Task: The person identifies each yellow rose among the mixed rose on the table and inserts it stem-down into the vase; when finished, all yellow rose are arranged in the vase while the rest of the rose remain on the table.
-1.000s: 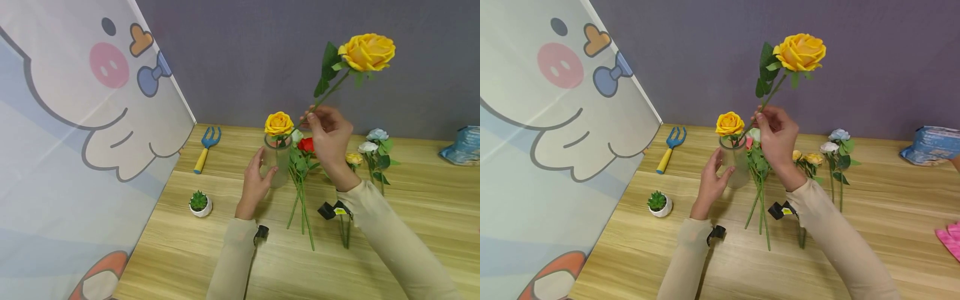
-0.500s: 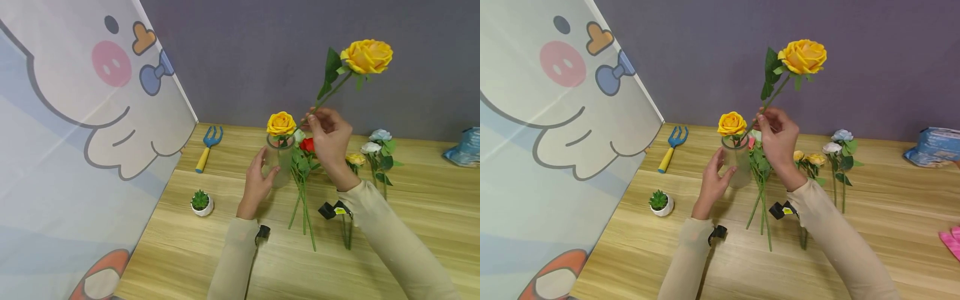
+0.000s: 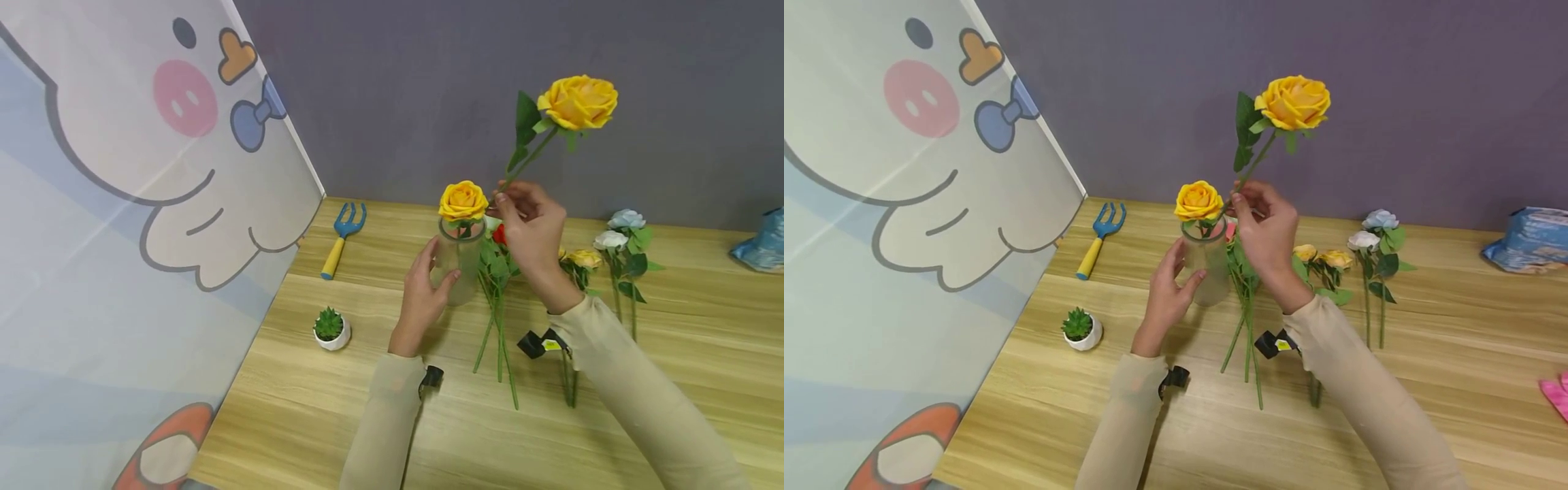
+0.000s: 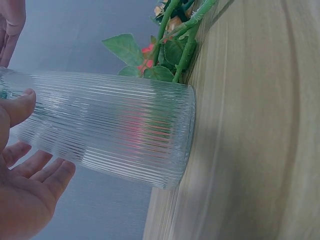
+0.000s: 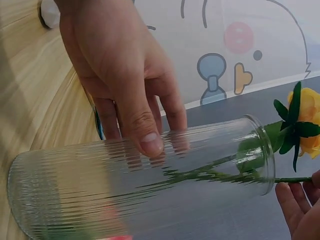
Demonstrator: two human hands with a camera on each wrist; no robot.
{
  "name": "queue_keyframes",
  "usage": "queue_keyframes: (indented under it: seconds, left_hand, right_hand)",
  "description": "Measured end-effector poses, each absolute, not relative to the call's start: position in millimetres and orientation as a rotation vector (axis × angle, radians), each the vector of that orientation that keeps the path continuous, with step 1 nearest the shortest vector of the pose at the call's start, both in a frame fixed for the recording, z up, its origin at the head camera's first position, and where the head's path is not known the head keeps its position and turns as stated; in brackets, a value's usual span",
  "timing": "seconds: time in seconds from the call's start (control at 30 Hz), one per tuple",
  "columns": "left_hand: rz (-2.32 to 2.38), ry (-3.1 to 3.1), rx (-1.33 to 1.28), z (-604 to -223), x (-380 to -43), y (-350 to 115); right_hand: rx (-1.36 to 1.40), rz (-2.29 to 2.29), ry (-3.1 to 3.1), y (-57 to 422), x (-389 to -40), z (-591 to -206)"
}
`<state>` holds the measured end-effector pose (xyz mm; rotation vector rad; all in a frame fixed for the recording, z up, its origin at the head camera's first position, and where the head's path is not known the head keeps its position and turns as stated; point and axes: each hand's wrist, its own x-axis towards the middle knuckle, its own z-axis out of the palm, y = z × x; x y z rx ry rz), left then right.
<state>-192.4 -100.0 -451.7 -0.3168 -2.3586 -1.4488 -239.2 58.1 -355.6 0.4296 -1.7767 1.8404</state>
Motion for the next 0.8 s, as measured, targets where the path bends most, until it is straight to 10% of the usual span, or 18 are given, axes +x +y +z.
queue_keyframes:
  seconds: [0.8]
  left_hand:
    - [-1.464,-2.376,-0.292,-450.1,-193.5,-99.3]
  right_hand:
    - [0.157,1.780,-2.143,96.3,-211.3,-396.3]
